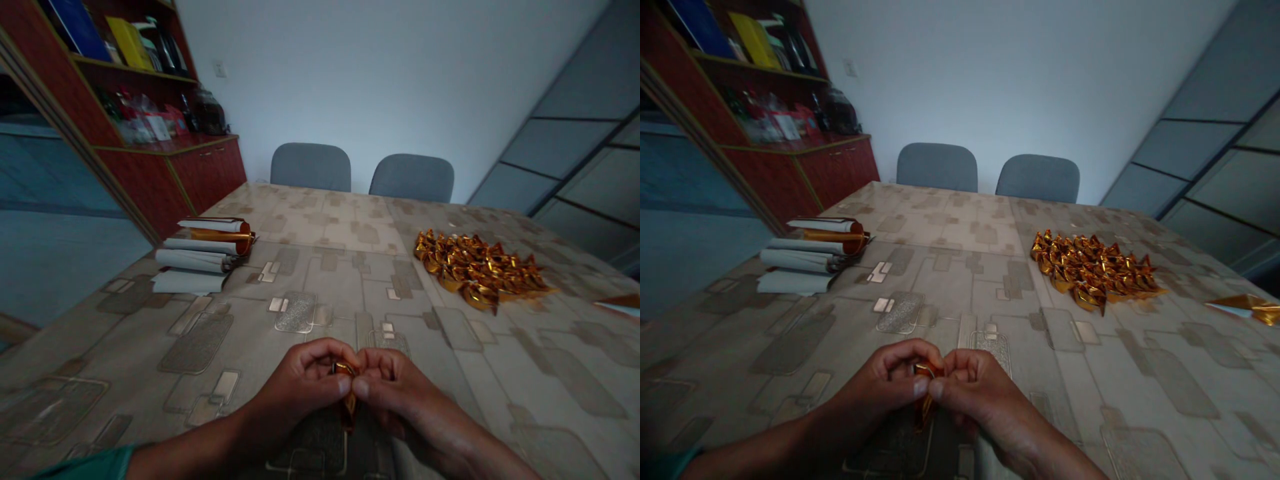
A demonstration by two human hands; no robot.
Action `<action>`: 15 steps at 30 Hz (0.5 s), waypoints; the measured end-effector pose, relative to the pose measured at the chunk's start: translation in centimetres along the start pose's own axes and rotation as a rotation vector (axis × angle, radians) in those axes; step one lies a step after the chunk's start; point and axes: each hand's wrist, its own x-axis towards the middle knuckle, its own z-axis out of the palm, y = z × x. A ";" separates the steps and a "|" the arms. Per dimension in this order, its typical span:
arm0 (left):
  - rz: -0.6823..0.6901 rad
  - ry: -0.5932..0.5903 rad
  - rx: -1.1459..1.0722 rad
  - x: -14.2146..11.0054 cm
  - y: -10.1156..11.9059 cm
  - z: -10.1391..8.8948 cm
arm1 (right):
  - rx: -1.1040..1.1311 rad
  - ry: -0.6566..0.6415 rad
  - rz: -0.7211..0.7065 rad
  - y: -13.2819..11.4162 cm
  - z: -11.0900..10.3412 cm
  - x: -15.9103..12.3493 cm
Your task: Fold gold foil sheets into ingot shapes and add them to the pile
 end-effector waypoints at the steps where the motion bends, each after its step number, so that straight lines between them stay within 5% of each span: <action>1: 0.000 -0.001 0.003 0.0 0.1 0.0 | -0.010 0.005 -0.002 0.0 0.0 0.0; 15: 0.027 0.136 0.161 0.1 0.3 0.3 | -0.038 0.014 -0.028 0.5 0.0 0.4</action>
